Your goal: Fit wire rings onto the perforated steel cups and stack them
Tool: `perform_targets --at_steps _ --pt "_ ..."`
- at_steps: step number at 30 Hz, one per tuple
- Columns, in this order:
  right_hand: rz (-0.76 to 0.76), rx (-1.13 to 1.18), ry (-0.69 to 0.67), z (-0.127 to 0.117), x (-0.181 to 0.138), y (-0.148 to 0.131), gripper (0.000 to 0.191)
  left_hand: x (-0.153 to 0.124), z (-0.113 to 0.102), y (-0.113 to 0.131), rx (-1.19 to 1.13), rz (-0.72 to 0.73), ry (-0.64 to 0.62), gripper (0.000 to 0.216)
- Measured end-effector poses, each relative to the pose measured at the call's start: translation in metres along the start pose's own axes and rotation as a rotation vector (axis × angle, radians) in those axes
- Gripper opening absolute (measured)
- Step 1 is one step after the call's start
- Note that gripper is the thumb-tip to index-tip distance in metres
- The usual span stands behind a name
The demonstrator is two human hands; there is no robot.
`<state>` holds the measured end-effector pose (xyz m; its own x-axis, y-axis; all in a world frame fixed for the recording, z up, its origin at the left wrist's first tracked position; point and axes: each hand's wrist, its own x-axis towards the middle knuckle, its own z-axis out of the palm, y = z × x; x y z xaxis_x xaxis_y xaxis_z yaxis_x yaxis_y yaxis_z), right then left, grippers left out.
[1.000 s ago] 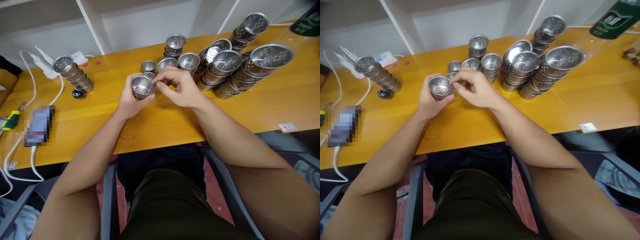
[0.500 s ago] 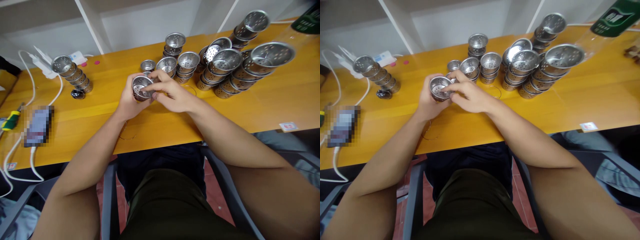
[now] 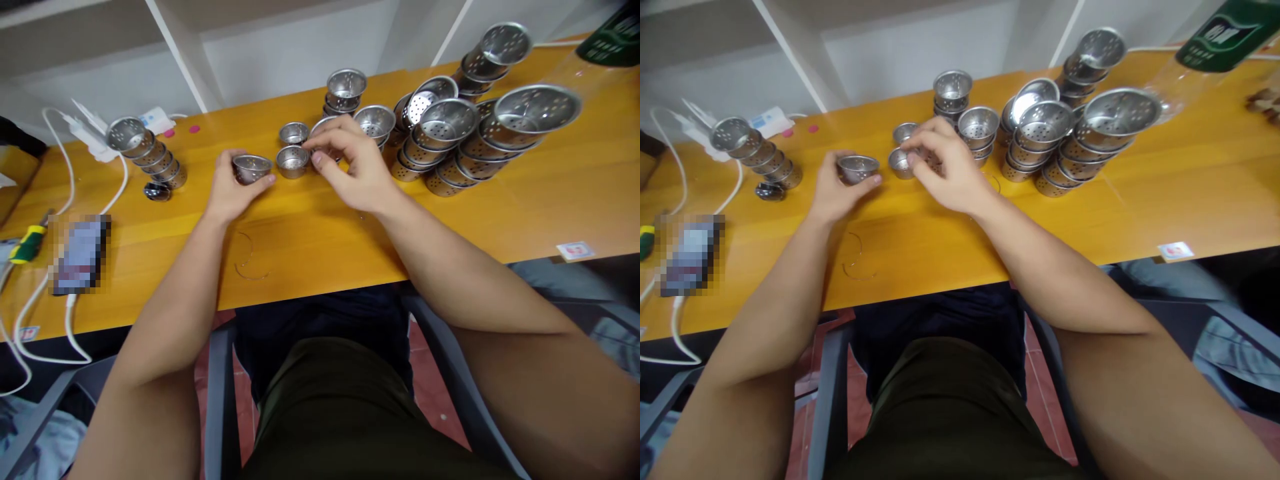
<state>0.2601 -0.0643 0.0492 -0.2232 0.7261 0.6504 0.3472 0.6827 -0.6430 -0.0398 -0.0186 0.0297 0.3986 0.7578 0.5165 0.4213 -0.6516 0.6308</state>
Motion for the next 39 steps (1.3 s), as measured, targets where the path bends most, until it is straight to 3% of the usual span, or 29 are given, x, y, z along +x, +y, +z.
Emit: perform_targets --at_steps 7,12,19,26,33,39 --pt "0.005 -0.038 0.033 -0.001 0.003 0.004 0.061 0.007 -0.009 -0.062 -0.004 -0.273 0.186 0.084" --pt "0.026 -0.056 0.095 -0.001 0.005 0.005 0.056 0.018 -0.001 -0.075 -0.008 -0.155 0.262 0.103" --pt "0.005 -0.049 0.173 0.001 0.008 0.012 0.054 0.024 0.042 -0.088 -0.078 -0.046 0.217 0.118" --pt "0.036 -0.098 0.088 0.009 0.002 -0.002 0.053 0.025 0.055 -0.099 -0.138 -0.054 0.201 0.108" --pt "-0.002 -0.026 -0.178 0.027 -0.006 -0.007 0.025 0.026 0.063 -0.104 -0.233 -0.048 0.206 0.094" --pt "0.014 -0.002 -0.311 0.025 -0.007 -0.007 0.026 0.026 0.067 -0.105 -0.283 -0.019 0.183 0.103"
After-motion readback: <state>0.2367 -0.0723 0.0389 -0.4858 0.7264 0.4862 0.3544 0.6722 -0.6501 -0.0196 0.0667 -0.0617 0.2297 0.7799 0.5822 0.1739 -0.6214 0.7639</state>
